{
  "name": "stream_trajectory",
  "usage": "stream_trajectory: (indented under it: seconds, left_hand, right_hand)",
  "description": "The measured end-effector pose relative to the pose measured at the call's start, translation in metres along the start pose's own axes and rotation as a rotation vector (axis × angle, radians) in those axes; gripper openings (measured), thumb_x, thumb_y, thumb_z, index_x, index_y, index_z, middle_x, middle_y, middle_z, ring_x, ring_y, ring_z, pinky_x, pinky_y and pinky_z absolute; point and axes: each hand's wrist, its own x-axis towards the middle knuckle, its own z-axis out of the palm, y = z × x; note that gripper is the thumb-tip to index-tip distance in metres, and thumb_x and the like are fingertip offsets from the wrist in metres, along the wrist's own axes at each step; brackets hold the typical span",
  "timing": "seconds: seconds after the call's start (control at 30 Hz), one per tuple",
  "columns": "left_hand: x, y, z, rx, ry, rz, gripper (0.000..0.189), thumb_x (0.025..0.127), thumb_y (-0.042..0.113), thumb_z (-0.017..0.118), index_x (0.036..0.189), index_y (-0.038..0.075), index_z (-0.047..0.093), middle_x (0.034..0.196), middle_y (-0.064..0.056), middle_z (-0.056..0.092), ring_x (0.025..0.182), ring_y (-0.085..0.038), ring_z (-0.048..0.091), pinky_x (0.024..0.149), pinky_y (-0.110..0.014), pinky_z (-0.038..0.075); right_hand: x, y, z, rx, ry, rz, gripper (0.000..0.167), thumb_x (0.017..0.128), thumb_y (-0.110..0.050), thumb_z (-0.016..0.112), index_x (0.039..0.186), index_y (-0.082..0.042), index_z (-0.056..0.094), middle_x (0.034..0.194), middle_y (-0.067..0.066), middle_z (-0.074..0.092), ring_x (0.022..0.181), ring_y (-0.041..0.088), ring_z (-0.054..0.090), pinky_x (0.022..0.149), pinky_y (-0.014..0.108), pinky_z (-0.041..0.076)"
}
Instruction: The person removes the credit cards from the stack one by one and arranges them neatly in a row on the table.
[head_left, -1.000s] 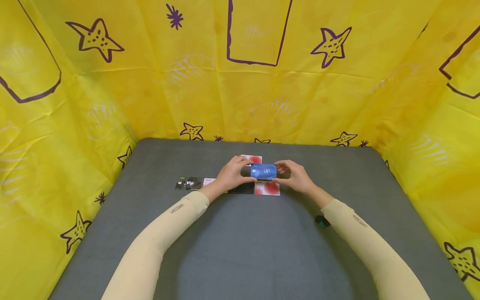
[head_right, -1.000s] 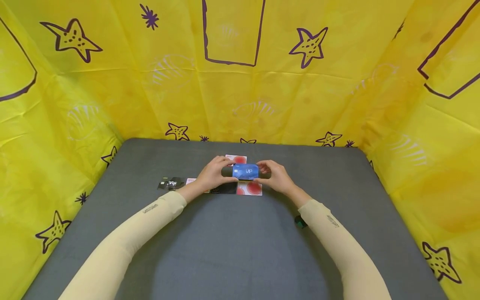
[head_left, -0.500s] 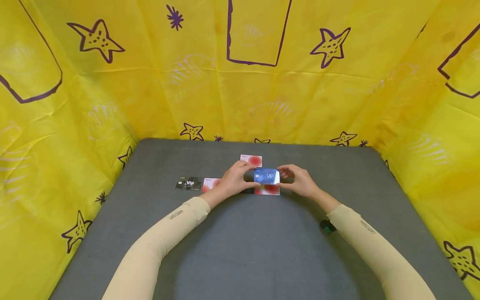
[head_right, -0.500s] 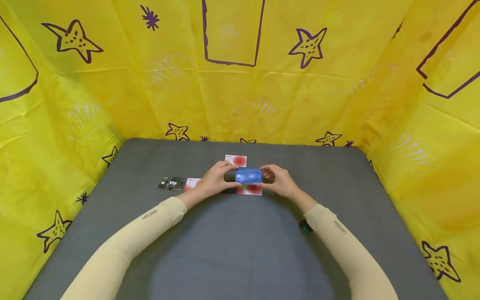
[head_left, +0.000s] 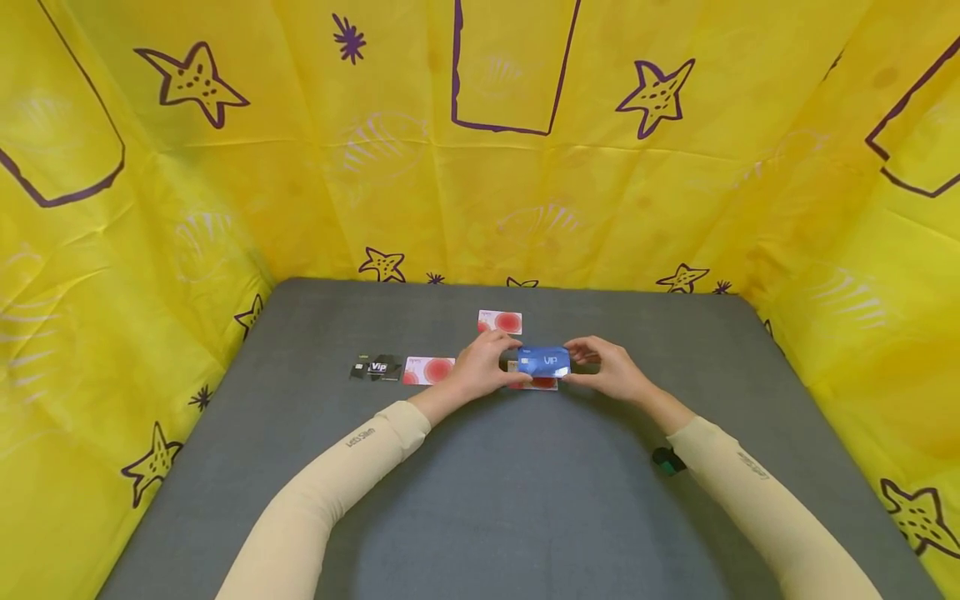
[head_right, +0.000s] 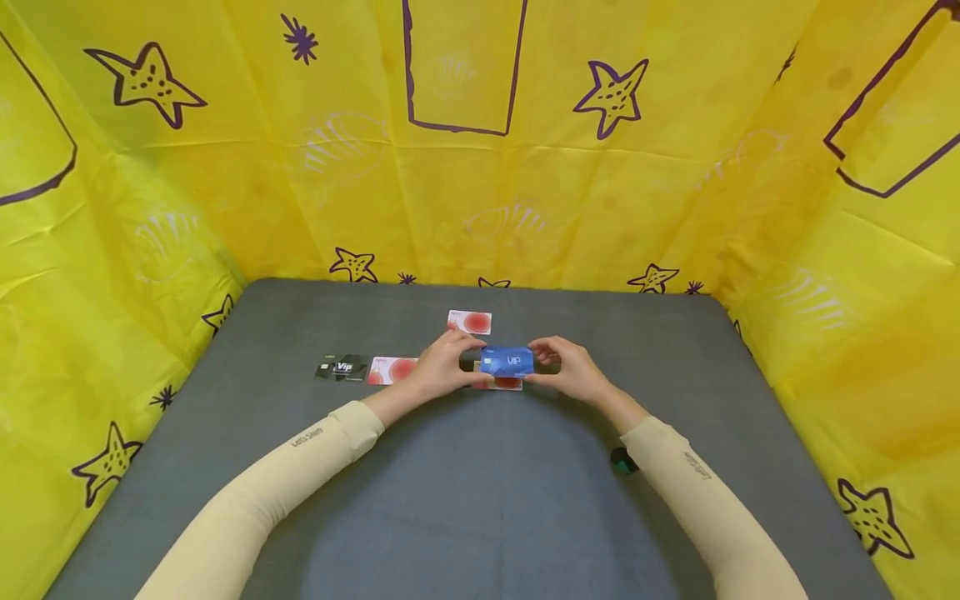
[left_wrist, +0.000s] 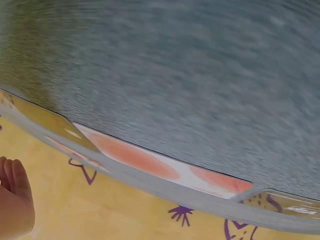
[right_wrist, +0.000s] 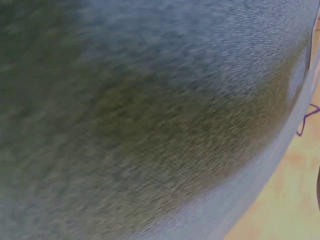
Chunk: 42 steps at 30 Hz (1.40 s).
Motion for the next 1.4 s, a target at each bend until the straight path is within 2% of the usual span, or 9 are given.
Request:
stream_trajectory:
  seconds: [0.1,0.3,0.5,0.73,1.07,1.4]
  left_hand:
    - [0.002,0.006,0.002,0.009,-0.030,-0.014,0.061,0.075,0.046,0.082,0.123,0.012,0.067,0.118,-0.005,0.061,0.110,-0.019,0.054,0.091,-0.036,0.050]
    - [0.005,0.015,0.011,0.008,-0.041,-0.022,0.061,0.075,0.049,0.082,0.121,0.011,0.068,0.115,-0.005,0.061,0.107,-0.019,0.054,0.088,-0.034,0.050]
    - [0.013,0.024,0.018,0.069,-0.069,-0.032,0.063,0.074,0.053,0.081,0.120,0.012,0.069,0.110,-0.002,0.060,0.103,-0.016,0.053,0.083,-0.032,0.051]
    - [0.021,0.026,0.029,0.131,-0.091,-0.020,0.062,0.075,0.055,0.079,0.119,0.014,0.070,0.105,0.000,0.060,0.100,-0.015,0.052,0.076,-0.030,0.051]
    - [0.033,0.035,0.041,0.179,-0.155,-0.001,0.062,0.077,0.057,0.076,0.119,0.013,0.069,0.108,0.000,0.060,0.099,-0.015,0.051,0.077,-0.030,0.051]
    - [0.038,0.042,0.052,0.207,-0.171,0.001,0.059,0.077,0.056,0.076,0.117,0.014,0.070,0.106,0.000,0.059,0.100,-0.015,0.050,0.075,-0.027,0.049]
  right_hand:
    - [-0.005,0.003,-0.003,-0.006,-0.004,0.002,0.051,0.075,-0.020,0.086,0.118,-0.005,0.063,0.106,0.008,0.064,0.093,0.023,0.062,0.087,0.042,0.053]
    - [-0.013,0.008,-0.009,-0.018,-0.014,0.011,0.051,0.075,-0.020,0.086,0.119,-0.005,0.063,0.106,0.008,0.064,0.093,0.021,0.062,0.086,0.042,0.053]
    - [-0.019,0.016,-0.014,-0.012,-0.023,0.034,0.052,0.076,-0.020,0.085,0.120,-0.003,0.063,0.109,0.010,0.064,0.095,0.023,0.061,0.088,0.043,0.052]
    - [-0.024,0.024,-0.020,-0.019,-0.034,0.051,0.051,0.077,-0.020,0.085,0.120,-0.003,0.063,0.108,0.010,0.064,0.094,0.023,0.060,0.088,0.043,0.051]
    - [-0.031,0.031,-0.029,-0.094,-0.057,0.048,0.051,0.076,-0.024,0.085,0.119,-0.004,0.064,0.106,0.007,0.063,0.092,0.021,0.059,0.086,0.043,0.052]
    - [-0.037,0.036,-0.033,-0.172,-0.059,0.040,0.050,0.076,-0.024,0.086,0.117,-0.005,0.065,0.105,0.008,0.062,0.093,0.021,0.058,0.085,0.043,0.051]
